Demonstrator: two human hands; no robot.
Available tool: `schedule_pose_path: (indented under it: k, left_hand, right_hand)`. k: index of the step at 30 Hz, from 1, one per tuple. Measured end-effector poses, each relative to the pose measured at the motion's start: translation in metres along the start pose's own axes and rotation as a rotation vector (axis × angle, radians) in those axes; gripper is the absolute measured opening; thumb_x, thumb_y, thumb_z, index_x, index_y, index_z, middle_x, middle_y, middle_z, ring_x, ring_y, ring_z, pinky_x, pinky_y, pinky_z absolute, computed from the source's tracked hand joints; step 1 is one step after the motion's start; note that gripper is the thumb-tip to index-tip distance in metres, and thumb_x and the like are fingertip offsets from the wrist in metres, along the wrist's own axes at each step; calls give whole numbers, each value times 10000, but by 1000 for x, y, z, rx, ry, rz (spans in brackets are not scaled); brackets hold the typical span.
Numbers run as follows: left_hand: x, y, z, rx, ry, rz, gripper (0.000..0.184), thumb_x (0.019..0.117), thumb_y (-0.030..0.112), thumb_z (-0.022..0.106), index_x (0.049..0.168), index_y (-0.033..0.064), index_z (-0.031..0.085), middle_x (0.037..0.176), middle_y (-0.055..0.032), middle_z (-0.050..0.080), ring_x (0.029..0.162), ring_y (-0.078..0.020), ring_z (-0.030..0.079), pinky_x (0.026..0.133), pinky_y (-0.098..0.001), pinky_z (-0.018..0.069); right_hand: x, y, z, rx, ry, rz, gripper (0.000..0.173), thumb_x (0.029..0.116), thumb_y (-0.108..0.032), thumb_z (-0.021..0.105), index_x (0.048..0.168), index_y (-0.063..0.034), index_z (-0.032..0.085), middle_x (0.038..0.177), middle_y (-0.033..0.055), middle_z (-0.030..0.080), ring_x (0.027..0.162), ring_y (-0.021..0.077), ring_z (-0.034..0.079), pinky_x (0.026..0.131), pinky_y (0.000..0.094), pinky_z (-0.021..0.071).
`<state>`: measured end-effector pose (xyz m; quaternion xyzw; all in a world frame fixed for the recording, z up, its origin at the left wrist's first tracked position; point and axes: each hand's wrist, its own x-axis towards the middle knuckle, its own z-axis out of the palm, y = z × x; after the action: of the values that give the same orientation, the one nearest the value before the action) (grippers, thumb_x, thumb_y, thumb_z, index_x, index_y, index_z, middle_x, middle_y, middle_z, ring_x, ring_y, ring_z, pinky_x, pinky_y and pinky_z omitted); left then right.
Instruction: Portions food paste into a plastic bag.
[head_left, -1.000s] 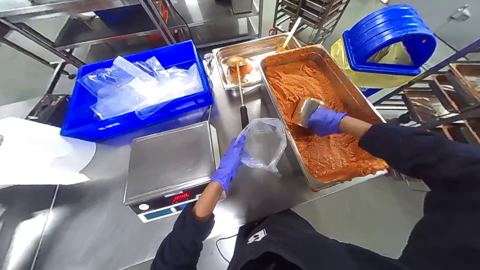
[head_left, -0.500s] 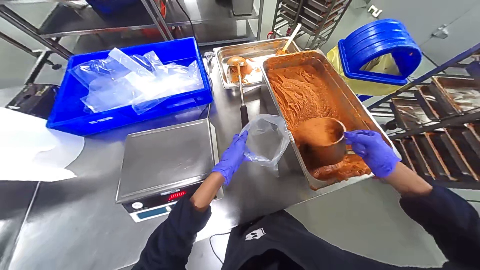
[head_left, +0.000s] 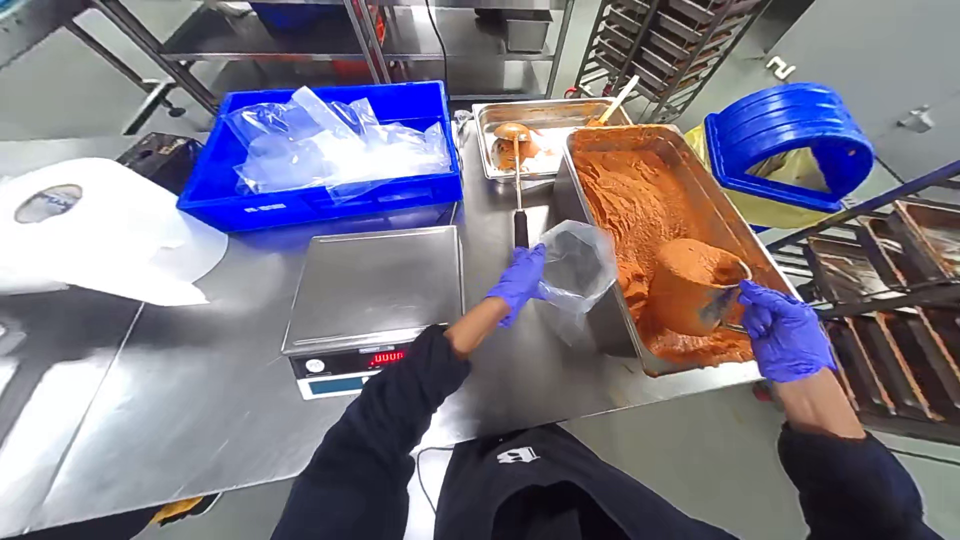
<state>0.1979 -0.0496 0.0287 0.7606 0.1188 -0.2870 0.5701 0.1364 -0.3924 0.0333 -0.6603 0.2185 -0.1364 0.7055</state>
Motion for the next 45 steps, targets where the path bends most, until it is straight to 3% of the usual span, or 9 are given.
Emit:
schedule_pose_path:
  k: [7, 9, 12, 15, 17, 20, 35, 39, 45]
  left_hand:
    - [3, 1, 1, -50, -3, 9, 540, 1136, 376, 223, 1537, 18, 275, 1343, -268, 534, 983, -304, 674, 832, -443, 573]
    - [2, 0, -1, 104, -27, 82, 445, 1129, 185, 320, 1539, 15, 288, 1398, -252, 495, 1051, -301, 660, 862, -426, 572]
    - [4, 4, -2, 341, -67, 150, 672, 1012, 3, 559, 1593, 36, 221, 1545, -289, 325, 1231, -378, 585, 966, -461, 547]
    - [3, 2, -2, 345, -50, 153, 612, 1041, 35, 524, 1584, 32, 241, 1536, -280, 353, 1237, -370, 580, 974, -466, 537]
    - [2, 4, -4, 546, -66, 195, 889, 890, 16, 750, 1592, 13, 205, 1545, -323, 310, 1280, -427, 544, 995, -484, 526]
    - [0, 4, -5, 577, -74, 208, 940, 851, -2, 784, 1585, -9, 198, 1543, -334, 298, 1271, -435, 550, 986, -486, 534]
    - [25, -29, 1, 147, -60, 151, 490, 1139, 244, 254, 1549, -24, 273, 1486, -294, 430, 1262, -386, 562, 1011, -512, 501]
    - [21, -25, 1, 479, -86, 247, 598, 1026, 28, 532, 1549, -65, 257, 1529, -328, 345, 1331, -417, 504, 1061, -489, 475]
    - [17, -24, 1, 508, -91, 256, 607, 1026, 38, 538, 1554, -64, 256, 1539, -324, 345, 1358, -416, 481, 1092, -489, 446]
  right_hand:
    - [-5, -70, 15, -29, -150, -360, 305, 896, -78, 628, 659, -269, 639, 528, -155, 579, 400, -53, 432, 382, 126, 355]
    - [-15, -102, 28, -200, -191, -509, 241, 845, -95, 704, 722, -292, 642, 617, -183, 631, 493, -68, 515, 473, 118, 439]
    - [-40, -134, 59, -760, -264, -736, 210, 834, -268, 775, 872, -77, 699, 775, -66, 650, 689, -39, 573, 667, 198, 502]
    - [-44, -128, 100, -1118, -514, -1157, 431, 925, -363, 610, 704, 4, 657, 571, 126, 583, 523, 237, 570, 498, 450, 408]
    - [-37, -115, 118, -1209, -639, -1377, 400, 937, -297, 560, 649, -21, 600, 499, 133, 521, 457, 332, 573, 414, 495, 392]
    - [-35, -103, 133, -1304, -717, -1531, 352, 919, -228, 542, 645, -9, 572, 471, 143, 476, 432, 378, 563, 385, 502, 394]
    - [-58, -98, 136, -1377, -691, -1726, 266, 910, -119, 528, 669, -14, 571, 466, 131, 466, 424, 353, 550, 392, 461, 396]
    - [-54, -68, 133, -1381, -789, -1668, 209, 849, -75, 566, 651, -16, 540, 465, 127, 453, 411, 348, 541, 373, 456, 385]
    - [-58, -63, 129, -1396, -689, -1652, 214, 857, -71, 568, 654, -4, 555, 466, 140, 461, 418, 363, 550, 377, 461, 391]
